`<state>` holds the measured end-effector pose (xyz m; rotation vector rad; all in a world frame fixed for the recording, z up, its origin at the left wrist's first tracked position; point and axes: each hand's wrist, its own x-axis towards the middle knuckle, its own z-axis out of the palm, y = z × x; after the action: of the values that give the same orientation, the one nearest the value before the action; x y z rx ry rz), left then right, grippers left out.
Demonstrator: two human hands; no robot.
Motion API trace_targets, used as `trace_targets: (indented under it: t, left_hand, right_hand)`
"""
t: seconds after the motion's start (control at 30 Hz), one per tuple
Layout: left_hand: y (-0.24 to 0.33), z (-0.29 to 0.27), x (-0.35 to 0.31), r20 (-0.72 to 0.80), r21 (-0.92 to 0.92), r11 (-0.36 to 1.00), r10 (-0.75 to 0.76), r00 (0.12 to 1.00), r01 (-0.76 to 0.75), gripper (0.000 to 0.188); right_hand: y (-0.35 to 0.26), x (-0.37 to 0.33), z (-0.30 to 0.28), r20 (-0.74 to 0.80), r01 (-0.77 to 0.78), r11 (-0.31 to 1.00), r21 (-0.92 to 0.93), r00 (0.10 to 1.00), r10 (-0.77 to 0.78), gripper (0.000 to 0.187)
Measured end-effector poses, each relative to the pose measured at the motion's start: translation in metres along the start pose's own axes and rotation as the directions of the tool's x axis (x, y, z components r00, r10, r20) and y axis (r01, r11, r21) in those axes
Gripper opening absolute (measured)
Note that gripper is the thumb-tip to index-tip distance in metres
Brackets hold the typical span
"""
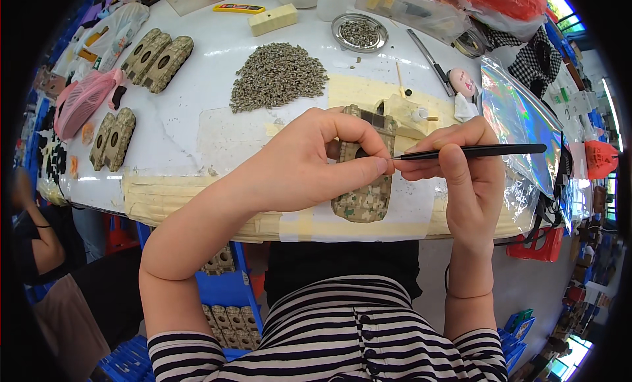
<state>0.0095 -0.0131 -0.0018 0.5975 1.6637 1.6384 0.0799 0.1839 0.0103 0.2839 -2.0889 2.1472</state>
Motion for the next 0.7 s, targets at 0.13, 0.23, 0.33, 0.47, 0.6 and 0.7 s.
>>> trace_targets:
  t: [0.13, 0.23, 0.33, 0.47, 0.6, 0.7]
  left_hand:
    - [-0.0028, 0.0001, 0.0007, -0.005, -0.006, 1.000, 0.018, 1.000, -0.018, 0.012]
    - [0.0002, -0.0001, -0.0003, -0.003, 0.003, 1.000, -0.004, 1.000, 0.004, 0.011]
    - [-0.0003, 0.0003, 0.0005, -0.006, -0.001, 1.000, -0.004, 1.000, 0.004, 0.011]
    - [0.0004, -0.0010, 0.0005, 0.010, -0.007, 1.000, -0.016, 1.000, 0.016, 0.012]
    - [-0.0019, -0.0004, 0.0013, 0.000, -0.020, 1.000, -0.009, 1.000, 0.009, 0.011]
    - [-0.0015, -0.0009, 0.0012, 0.000, -0.028, 0.999, -0.023, 1.000, 0.023, 0.011]
  right_hand:
    - [0.0007, 0.0002, 0.0001, 0.003, 0.001, 1.000, 0.004, 1.000, -0.001, 0.013]
    - [0.0001, 0.0004, 0.0001, -0.002, -0.013, 1.000, -0.007, 1.000, 0.013, 0.013]
    - [0.0002, 0.0007, 0.0003, -0.004, -0.021, 1.000, -0.002, 1.000, 0.021, 0.013]
    - [0.0001, 0.0012, -0.0003, 0.002, -0.016, 1.000, -0.001, 1.000, 0.016, 0.012]
    - [0.0016, 0.0015, -0.0002, 0.004, -0.012, 1.000, 0.005, 1.000, 0.012, 0.012]
    - [0.0016, 0.0016, -0.0010, 0.003, -0.008, 1.000, -0.004, 1.000, 0.008, 0.012]
